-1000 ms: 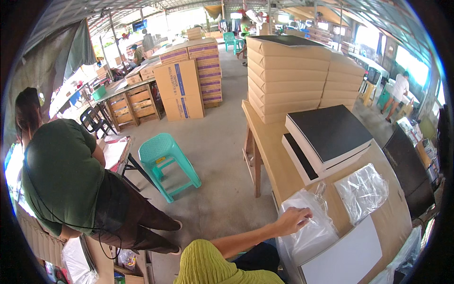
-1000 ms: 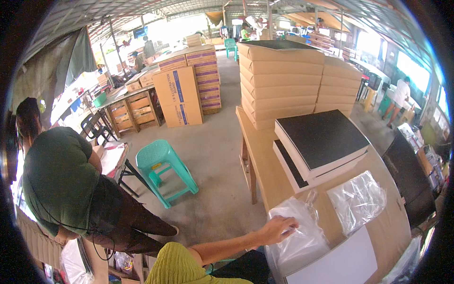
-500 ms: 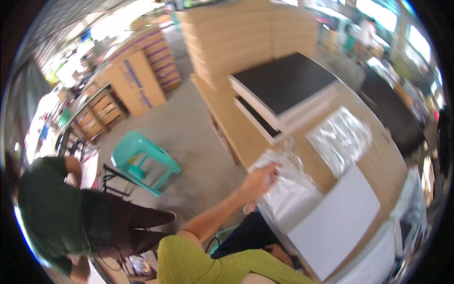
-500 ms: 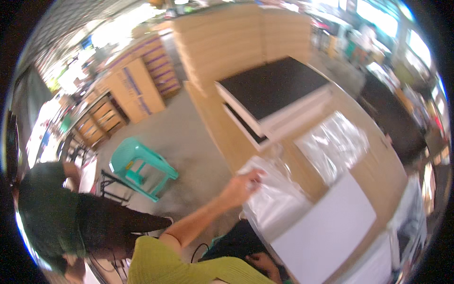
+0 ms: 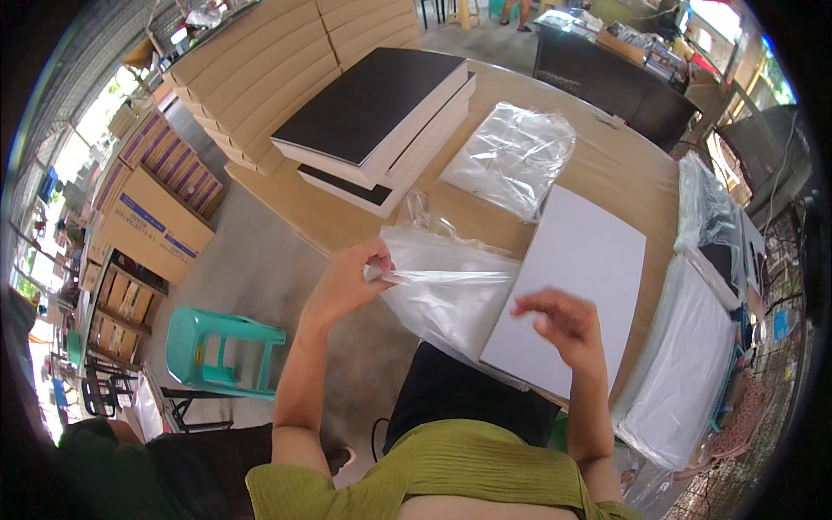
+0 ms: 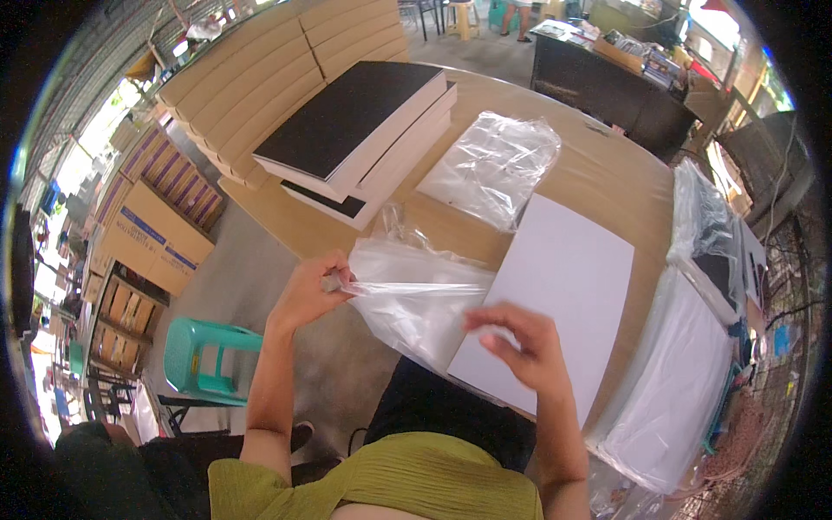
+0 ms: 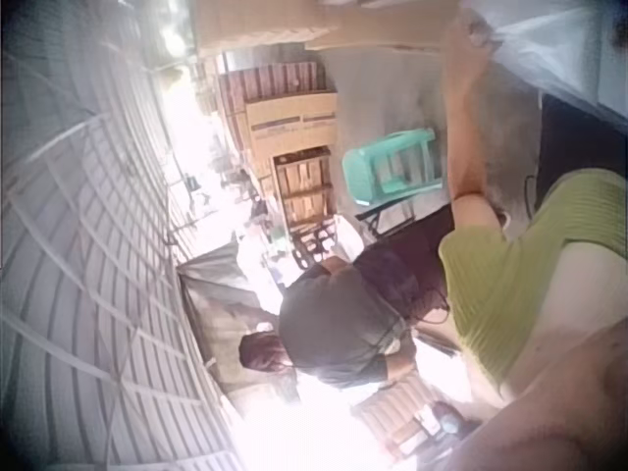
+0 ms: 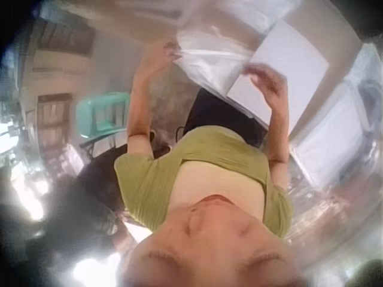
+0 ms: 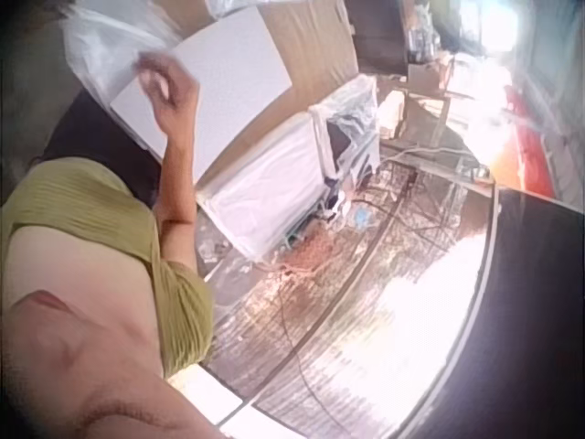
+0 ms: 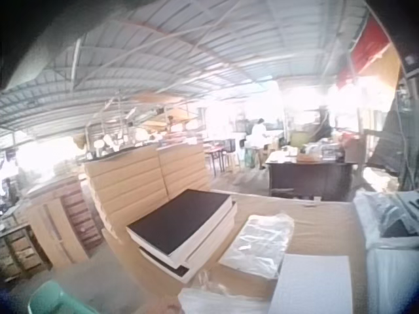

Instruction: The person places black and white rectangular boards into plastic bags by hand at a workstation.

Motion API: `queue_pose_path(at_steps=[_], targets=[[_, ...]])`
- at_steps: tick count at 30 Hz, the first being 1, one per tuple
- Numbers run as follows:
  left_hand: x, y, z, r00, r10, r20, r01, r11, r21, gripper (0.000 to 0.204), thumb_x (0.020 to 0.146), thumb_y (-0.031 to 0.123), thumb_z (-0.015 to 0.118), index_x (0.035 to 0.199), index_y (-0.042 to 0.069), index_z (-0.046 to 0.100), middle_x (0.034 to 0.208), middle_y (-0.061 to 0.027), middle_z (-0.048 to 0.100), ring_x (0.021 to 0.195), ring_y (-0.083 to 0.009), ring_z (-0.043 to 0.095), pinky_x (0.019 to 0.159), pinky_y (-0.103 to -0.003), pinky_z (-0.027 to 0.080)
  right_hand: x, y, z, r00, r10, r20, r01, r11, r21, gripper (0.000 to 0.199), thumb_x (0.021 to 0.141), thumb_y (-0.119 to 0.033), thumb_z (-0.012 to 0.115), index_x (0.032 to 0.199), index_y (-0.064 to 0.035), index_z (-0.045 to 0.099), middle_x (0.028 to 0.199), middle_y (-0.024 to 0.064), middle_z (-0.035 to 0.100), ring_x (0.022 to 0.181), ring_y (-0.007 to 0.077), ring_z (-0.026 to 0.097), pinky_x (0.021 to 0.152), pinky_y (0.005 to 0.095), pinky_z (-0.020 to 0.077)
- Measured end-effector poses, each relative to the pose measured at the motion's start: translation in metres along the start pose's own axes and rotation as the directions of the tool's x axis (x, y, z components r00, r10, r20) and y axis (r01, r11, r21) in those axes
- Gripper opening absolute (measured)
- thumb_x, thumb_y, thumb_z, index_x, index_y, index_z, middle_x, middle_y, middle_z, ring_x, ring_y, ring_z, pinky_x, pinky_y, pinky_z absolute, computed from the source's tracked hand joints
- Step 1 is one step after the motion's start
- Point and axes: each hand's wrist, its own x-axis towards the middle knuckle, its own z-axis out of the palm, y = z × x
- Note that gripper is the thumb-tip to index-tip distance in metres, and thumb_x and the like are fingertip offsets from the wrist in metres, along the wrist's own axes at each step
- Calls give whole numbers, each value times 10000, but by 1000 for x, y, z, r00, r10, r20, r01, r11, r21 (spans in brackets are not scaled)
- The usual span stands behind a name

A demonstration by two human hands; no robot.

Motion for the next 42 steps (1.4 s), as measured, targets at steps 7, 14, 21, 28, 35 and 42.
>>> queue_pose_path(at_steps=[7,14,21,28,35,42], targets=[[-3,12,8,989,-19,-148,-44,911,-409,457,711,-148,683,1100,40,535,920,-22,627,883,-105,613,780,-245,487,100,23,51,944,-274,184,328,840,-432,289,779,-124,739,1041,-42,650,1019,119,663,931,233,636,779,323,499],[-4,14,15,974,46,-221,-141,887,-440,501,772,-84,686,1217,22,482,966,-100,669,927,-135,647,801,-259,510,119,35,68,988,-109,109,131,968,-216,146,788,-100,721,899,-43,644,803,86,665,740,204,637,672,348,493],[12,43,35,920,8,-391,-225,828,-514,556,778,-91,685,1272,-2,445,922,-141,690,841,-189,680,766,-270,535,109,31,69,969,-246,-35,228,935,-273,65,815,9,663,860,-18,626,768,88,642,687,189,622,645,300,494],[14,46,35,930,-121,-348,-85,848,-522,576,736,-38,760,1244,17,494,812,-79,667,759,-143,667,681,-236,540,102,23,60,940,-312,-140,243,897,-370,133,772,53,634,855,-44,596,776,126,628,720,318,631,634,364,492],[17,13,46,973,-69,-220,-65,833,-550,294,838,171,721,1068,18,620,650,54,456,554,-33,405,501,-195,346,102,35,58,804,-561,-199,373,736,-566,162,787,65,615,881,-66,605,803,104,637,703,285,614,614,343,478],[16,15,32,318,457,831,363,750,-552,466,966,451,488,1028,19,650,785,-20,595,762,-109,546,636,-267,434,89,36,36,778,270,567,-368,928,62,243,923,-190,575,1062,6,548,879,111,663,813,192,645,692,319,508]])
